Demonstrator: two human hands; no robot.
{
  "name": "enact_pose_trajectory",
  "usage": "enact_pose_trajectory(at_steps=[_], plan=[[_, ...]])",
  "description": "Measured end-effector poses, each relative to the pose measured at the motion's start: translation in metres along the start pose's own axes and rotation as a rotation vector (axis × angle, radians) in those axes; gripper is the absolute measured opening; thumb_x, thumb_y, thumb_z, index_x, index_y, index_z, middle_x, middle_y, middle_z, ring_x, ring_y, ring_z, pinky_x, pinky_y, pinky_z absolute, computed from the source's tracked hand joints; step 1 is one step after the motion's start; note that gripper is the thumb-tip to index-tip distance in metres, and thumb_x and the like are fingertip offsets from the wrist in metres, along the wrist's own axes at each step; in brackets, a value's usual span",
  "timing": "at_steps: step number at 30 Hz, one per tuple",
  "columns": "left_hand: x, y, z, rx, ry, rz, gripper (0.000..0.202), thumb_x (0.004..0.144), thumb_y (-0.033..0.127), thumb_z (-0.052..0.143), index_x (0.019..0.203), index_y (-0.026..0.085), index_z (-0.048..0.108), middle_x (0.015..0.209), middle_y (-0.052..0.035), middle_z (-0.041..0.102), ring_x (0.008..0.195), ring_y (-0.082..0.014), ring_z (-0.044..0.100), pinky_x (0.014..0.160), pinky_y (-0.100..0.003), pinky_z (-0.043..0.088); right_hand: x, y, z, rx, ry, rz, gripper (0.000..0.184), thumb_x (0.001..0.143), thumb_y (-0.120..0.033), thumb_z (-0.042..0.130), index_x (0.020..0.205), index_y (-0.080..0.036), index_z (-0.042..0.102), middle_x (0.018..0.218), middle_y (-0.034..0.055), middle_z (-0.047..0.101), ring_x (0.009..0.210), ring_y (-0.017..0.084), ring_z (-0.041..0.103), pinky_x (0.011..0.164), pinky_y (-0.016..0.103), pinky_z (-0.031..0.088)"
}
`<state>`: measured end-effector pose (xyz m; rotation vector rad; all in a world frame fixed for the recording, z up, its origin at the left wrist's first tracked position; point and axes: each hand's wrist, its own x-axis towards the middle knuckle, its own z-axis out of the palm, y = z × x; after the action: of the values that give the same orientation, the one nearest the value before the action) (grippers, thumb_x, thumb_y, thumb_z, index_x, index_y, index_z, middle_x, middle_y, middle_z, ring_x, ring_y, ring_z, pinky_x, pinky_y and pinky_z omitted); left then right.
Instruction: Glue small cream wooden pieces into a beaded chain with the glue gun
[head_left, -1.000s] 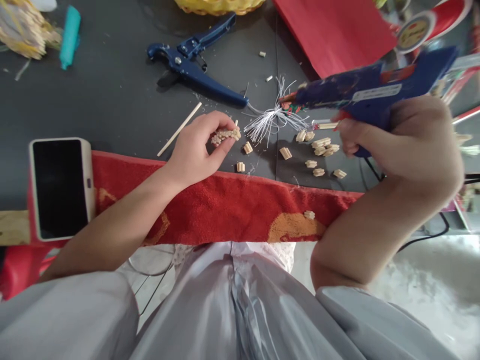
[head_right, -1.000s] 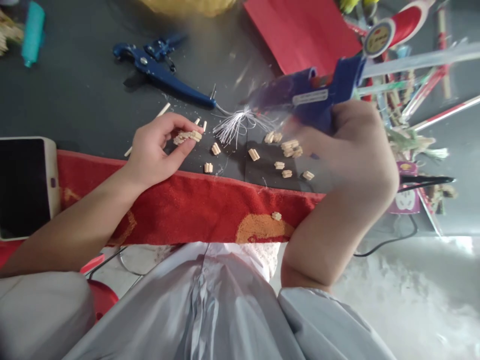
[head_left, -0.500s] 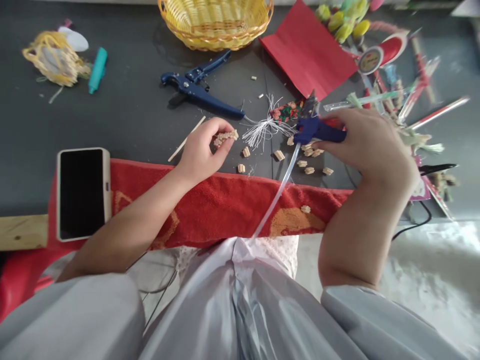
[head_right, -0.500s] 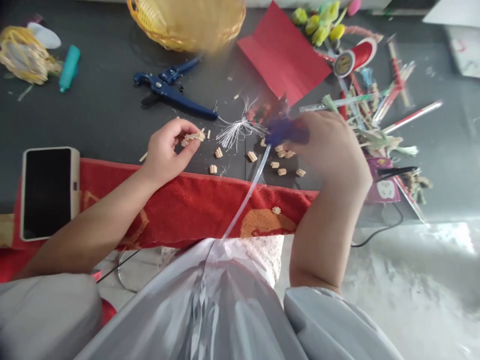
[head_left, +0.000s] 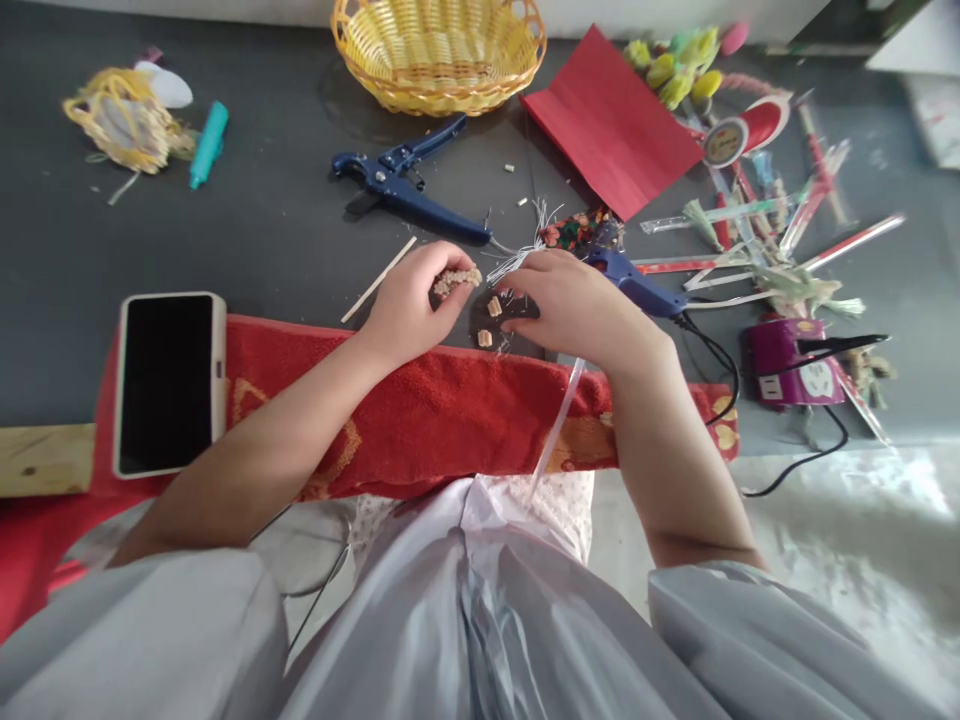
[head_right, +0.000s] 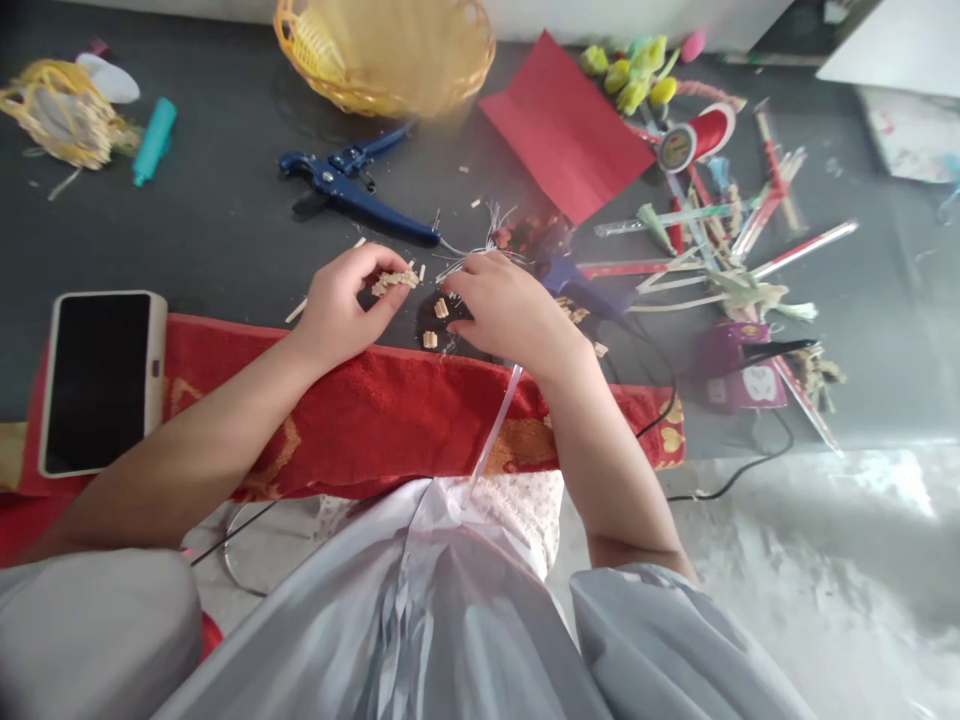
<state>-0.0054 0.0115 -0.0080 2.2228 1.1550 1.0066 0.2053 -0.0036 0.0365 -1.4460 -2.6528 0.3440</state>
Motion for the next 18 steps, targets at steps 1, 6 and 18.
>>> enact_pose_trajectory(at_steps=[1,6,18], plan=[[0.0,0.0,0.0,0.007,-0.002,0.006,0.012,0.088,0.019,0.056,0.098,0.017,0.061,0.099,-0.0049,0.072,0.095,-0.016,0.067,0.088,-0.03,0.054,0.003,0.002,0.004,0.015,0.008,-0.004,0.031,0.082,-0.019,0.063,0.112,-0.015,0.069,0.106,0.0147,0.068,0.106,0.033,0.061,0.096,0.047,0.048],[-0.001,0.0,-0.001,0.027,-0.038,0.029,0.013,0.088,0.02,0.057,0.1,0.016,0.062,0.102,-0.0053,0.072,0.099,-0.0168,0.067,0.091,-0.03,0.054,0.006,0.013,0.013,0.126,0.06,-0.035,0.016,0.081,-0.021,0.06,0.091,-0.017,0.072,0.091,0.01,0.066,0.094,0.028,0.062,0.086,0.039,0.049],[0.0,0.008,-0.005,0.025,-0.093,0.037,0.014,0.092,0.024,0.057,0.102,0.017,0.065,0.104,-0.0058,0.073,0.101,-0.0187,0.068,0.094,-0.035,0.057,0.001,0.017,-0.002,0.497,0.132,0.02,0.003,0.078,-0.022,0.066,0.076,-0.02,0.065,0.078,0.002,0.064,0.069,0.015,0.056,0.066,0.031,0.046]])
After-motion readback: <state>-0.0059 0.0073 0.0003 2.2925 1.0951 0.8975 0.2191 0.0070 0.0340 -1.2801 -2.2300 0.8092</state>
